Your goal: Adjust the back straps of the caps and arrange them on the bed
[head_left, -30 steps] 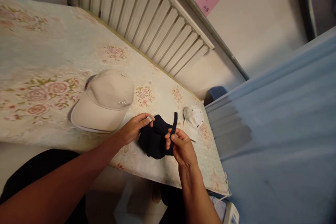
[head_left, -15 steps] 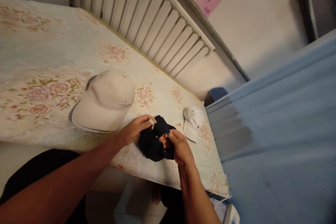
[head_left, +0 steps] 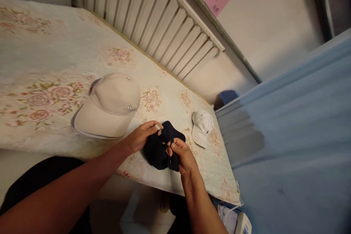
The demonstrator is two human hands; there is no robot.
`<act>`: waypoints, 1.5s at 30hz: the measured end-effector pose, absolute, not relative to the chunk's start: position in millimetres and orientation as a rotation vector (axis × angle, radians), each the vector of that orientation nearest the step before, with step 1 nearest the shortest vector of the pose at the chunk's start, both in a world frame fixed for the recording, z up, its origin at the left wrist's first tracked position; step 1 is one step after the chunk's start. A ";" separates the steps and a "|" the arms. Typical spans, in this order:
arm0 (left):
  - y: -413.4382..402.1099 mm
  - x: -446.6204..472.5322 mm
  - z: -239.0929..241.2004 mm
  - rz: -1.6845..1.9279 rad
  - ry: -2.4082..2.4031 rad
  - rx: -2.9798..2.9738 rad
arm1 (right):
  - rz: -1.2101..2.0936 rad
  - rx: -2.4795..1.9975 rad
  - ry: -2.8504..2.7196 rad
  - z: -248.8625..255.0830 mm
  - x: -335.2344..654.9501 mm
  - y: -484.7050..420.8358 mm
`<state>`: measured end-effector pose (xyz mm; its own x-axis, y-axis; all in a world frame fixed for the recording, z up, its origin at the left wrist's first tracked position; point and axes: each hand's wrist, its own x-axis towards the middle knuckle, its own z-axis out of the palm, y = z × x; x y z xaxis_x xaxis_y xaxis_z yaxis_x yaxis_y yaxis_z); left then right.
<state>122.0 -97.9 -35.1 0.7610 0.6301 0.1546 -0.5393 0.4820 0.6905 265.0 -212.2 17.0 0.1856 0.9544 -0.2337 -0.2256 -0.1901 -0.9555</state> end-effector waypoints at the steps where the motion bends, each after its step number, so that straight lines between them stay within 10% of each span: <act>1: -98.3 122.2 -35.1 0.714 0.116 0.790 | 1.295 -1.294 -0.785 15.8 264.2 -211.4; 45: -100.1 126.3 -42.3 0.662 0.144 0.795 | 1.278 -1.473 -0.774 17.8 254.4 -206.8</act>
